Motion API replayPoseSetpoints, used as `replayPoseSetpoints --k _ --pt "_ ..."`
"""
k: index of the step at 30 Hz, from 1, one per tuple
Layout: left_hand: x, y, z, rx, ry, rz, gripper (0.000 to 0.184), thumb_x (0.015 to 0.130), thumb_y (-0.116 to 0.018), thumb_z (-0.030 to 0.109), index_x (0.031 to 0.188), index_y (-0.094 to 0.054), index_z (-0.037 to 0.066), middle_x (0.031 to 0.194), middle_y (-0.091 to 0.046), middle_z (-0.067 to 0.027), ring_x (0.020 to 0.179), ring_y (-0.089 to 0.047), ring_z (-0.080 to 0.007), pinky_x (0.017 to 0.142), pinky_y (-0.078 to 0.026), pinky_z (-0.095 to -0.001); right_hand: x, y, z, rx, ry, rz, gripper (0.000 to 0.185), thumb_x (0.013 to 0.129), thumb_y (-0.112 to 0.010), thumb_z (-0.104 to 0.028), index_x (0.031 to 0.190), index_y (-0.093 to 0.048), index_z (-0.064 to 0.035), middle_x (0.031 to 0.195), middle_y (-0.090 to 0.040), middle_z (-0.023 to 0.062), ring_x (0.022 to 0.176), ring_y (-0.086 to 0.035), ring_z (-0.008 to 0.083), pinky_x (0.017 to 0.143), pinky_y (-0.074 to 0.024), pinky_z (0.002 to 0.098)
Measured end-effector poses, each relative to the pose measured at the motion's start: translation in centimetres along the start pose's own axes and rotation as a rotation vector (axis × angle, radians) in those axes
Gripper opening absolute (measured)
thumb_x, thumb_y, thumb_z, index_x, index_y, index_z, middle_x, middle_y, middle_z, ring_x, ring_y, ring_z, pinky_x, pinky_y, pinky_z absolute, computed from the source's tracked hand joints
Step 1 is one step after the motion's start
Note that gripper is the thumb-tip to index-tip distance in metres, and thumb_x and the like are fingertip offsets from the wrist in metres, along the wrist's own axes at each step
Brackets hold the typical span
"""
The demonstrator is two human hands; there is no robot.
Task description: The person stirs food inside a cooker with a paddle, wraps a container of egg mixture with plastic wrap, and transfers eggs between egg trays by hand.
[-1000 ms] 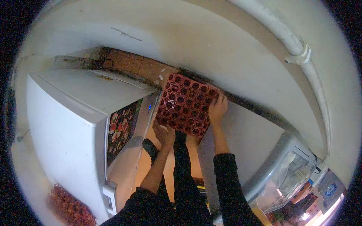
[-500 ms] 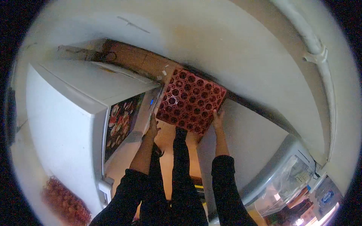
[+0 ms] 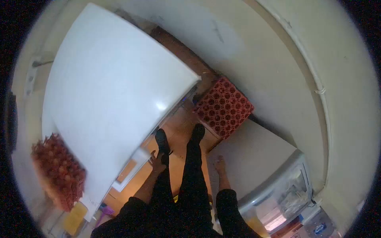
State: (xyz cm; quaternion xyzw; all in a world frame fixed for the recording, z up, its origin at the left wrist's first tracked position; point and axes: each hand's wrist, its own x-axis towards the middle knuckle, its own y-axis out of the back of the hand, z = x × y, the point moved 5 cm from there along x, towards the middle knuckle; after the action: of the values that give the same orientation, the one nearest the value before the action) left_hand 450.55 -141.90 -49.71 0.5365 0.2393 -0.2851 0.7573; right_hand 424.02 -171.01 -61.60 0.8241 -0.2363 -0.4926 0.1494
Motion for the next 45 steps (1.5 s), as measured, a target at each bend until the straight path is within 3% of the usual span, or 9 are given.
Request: replayPoseSetpoints --k 2,5,9,14,21,28,30,34,45 --pt "-1.8 0.3 -4.7 0.44 0.075 -0.146 0.06 0.079 -0.058 0.028 0.132 -0.044 0.004 0.141 -0.036 -0.0256 0.133 -0.029 -0.0401 0.108 -0.029 -0.0458 -4.4 -1.8 -5.4 0.067 -0.212 -0.251 0.06 0.085 -0.06 -0.038 0.132 -0.044 -0.0031 0.123 -0.051 0.0196 0.111 -0.053 0.0288 0.093 -0.0438 0.0396" --pt "-4.3 2.2 -12.7 0.09 0.067 -0.353 0.077 0.08 -0.055 0.051 0.138 -0.036 0.005 0.144 -0.034 -0.0206 0.133 -0.031 -0.0345 0.11 -0.027 -0.0442 -12.7 -4.3 -13.4 0.021 -0.73 -0.584 0.072 0.086 -0.056 -0.052 0.137 -0.039 -0.0042 0.137 -0.042 0.0211 0.122 -0.046 0.0342 0.099 -0.0396 0.0451" --pt "-12.8 7.7 -17.3 -1.025 0.658 -0.853 0.079 0.087 -0.052 0.059 0.143 -0.03 0.008 0.144 -0.037 -0.0132 0.129 -0.039 -0.0268 0.105 -0.036 -0.0404 -15.2 -8.4 -14.9 0.18 -0.368 -0.716 0.074 0.087 -0.052 -0.056 0.137 -0.037 -0.0036 0.136 -0.043 0.0213 0.122 -0.046 0.032 0.098 -0.0402 0.0465" --pt "-22.4 16.8 -21.1 -1.116 0.176 -0.642 0.07 0.09 -0.049 0.054 0.14 -0.035 0.007 0.139 -0.044 -0.0104 0.121 -0.047 -0.024 0.097 -0.044 -0.0375 -14.8 -4.9 -16.5 -0.067 -0.309 -0.913 0.063 0.09 -0.053 -0.046 0.137 -0.039 -0.0072 0.121 -0.057 0.0134 0.113 -0.054 0.0237 0.098 -0.0407 0.0385" --pt "-33.7 28.4 -28.2 -1.32 0.092 -0.763 0.056 0.093 -0.044 0.046 0.126 -0.049 0.001 0.118 -0.059 -0.0148 0.104 -0.059 -0.0252 0.086 -0.049 -0.036 -34.1 -3.3 -53.3 -0.318 0.43 -1.222 0.053 0.092 -0.051 -0.046 0.125 -0.054 -0.0034 0.112 -0.063 0.0121 0.103 -0.061 0.0183 0.092 -0.0452 0.0312" --pt "-29.9 43.6 -40.6 -1.877 -0.895 0.448 0.058 0.094 -0.038 0.048 0.119 -0.053 -0.002 0.12 -0.057 -0.0143 0.117 -0.05 -0.0233 0.101 -0.037 -0.0372 -37.1 -20.2 -71.7 -0.025 0.902 -0.76 0.048 0.096 -0.041 -0.047 0.118 -0.056 -0.0071 0.104 -0.06 0.0062 0.095 -0.055 0.0161 0.087 -0.0415 0.0286" --pt "-28.2 47.4 -39.2 -1.682 -0.229 0.729 0.057 0.094 -0.037 0.051 0.116 -0.054 0.001 0.12 -0.057 -0.012 0.122 -0.046 -0.0212 0.103 -0.034 -0.0358 -34.6 -25.6 -72.2 0.039 0.784 -0.769 0.061 0.092 -0.039 -0.057 0.127 -0.051 -0.008 0.114 -0.056 0.0103 0.103 -0.052 0.0193 0.092 -0.0394 0.0332" --pt "-22.5 47.5 -38.5 -1.96 -0.099 0.371 0.057 0.095 -0.036 0.051 0.123 -0.05 0.004 0.121 -0.056 -0.0109 0.116 -0.051 -0.022 0.098 -0.042 -0.0373 -34.9 -30.2 -71.7 0.159 0.54 -0.87 0.081 0.086 -0.036 -0.068 0.134 -0.043 -0.0017 0.128 -0.05 0.0172 0.113 -0.05 0.0273 0.099 -0.0359 0.0392" --pt "-23.5 51.2 -35.5 -1.815 0.023 0.438 0.054 0.094 -0.04 0.049 0.127 -0.047 0.007 0.122 -0.056 -0.0095 0.11 -0.057 -0.0229 0.092 -0.048 -0.0386 -38.8 -27.1 -74.9 0.155 0.66 -0.749 0.073 0.088 -0.038 -0.061 0.127 -0.052 -0.0011 0.129 -0.051 0.0156 0.112 -0.05 0.0284 0.096 -0.0372 0.0416"
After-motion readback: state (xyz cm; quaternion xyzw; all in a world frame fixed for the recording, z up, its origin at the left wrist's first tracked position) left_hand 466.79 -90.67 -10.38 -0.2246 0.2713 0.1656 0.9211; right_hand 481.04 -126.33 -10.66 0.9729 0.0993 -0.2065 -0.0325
